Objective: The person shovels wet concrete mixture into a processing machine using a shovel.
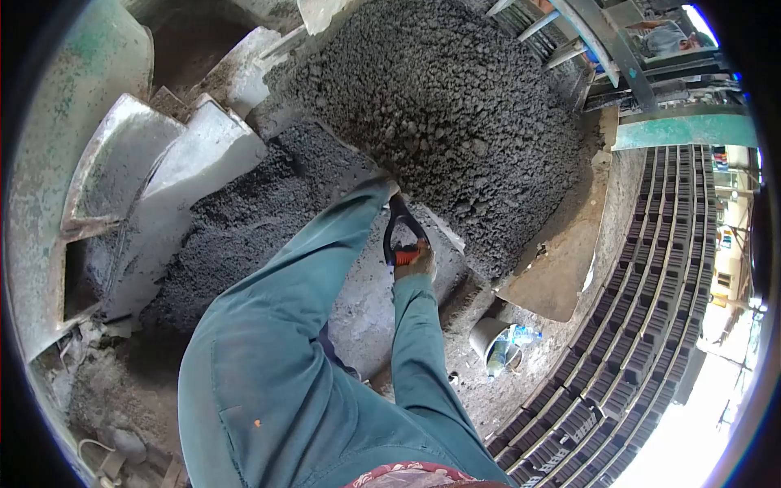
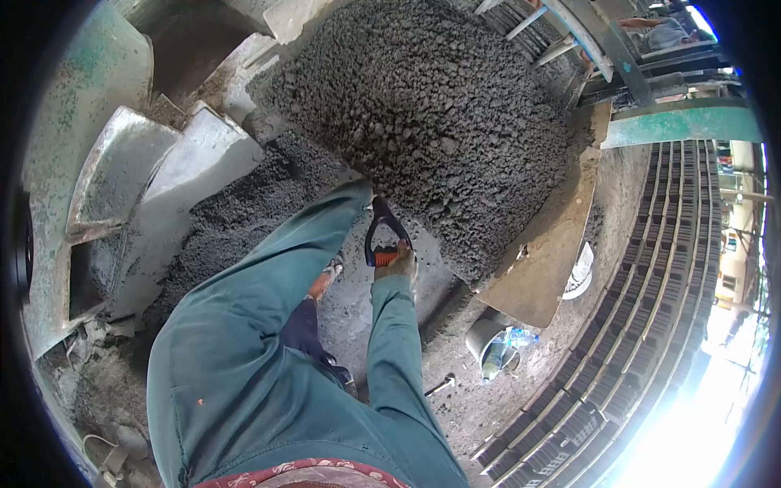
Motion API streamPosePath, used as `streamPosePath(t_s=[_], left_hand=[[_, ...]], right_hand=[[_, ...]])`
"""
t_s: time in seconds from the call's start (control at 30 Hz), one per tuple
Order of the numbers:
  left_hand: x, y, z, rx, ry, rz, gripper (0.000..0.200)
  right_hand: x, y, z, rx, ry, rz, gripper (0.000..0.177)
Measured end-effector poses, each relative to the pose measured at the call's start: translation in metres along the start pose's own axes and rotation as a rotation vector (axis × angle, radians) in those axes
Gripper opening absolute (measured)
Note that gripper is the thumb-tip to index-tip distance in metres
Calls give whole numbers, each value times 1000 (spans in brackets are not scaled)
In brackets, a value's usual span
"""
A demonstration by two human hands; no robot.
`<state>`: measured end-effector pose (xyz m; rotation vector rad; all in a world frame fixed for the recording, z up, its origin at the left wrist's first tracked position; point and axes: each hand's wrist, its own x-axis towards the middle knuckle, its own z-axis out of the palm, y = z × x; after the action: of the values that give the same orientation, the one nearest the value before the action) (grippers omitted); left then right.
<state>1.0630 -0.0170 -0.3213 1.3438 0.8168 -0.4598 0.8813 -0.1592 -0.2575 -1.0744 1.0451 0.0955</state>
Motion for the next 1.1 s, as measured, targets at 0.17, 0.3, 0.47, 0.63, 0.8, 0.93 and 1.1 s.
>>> streamPosePath(t_s=[0.17,0.3,0.47,0.63,0.8,0.93,1.1], left_hand=[[-23,-83,19,284,3,-192,36],[-90,-157,35,86,-94,-306,37],[-182,-207,27,-443,-278,-507,32],[-206,-175,-24,-741,-207,-416,26],[-150,-279,-6,-586,83,-519,22],[-160,-367,42,-772,-126,-666,25],[-224,-365,120,-677,-41,-963,28]], right_hand=[[-48,23,-50,340,145,266,21],[-98,34,-139,246,166,313,10],[-166,10,-225,5,-86,9,17],[-265,-77,-249,-833,-509,-784,43],[-238,-44,-337,-861,-137,-531,38],[-185,21,-456,-54,258,179,23],[-183,20,-459,-247,742,234,10]])
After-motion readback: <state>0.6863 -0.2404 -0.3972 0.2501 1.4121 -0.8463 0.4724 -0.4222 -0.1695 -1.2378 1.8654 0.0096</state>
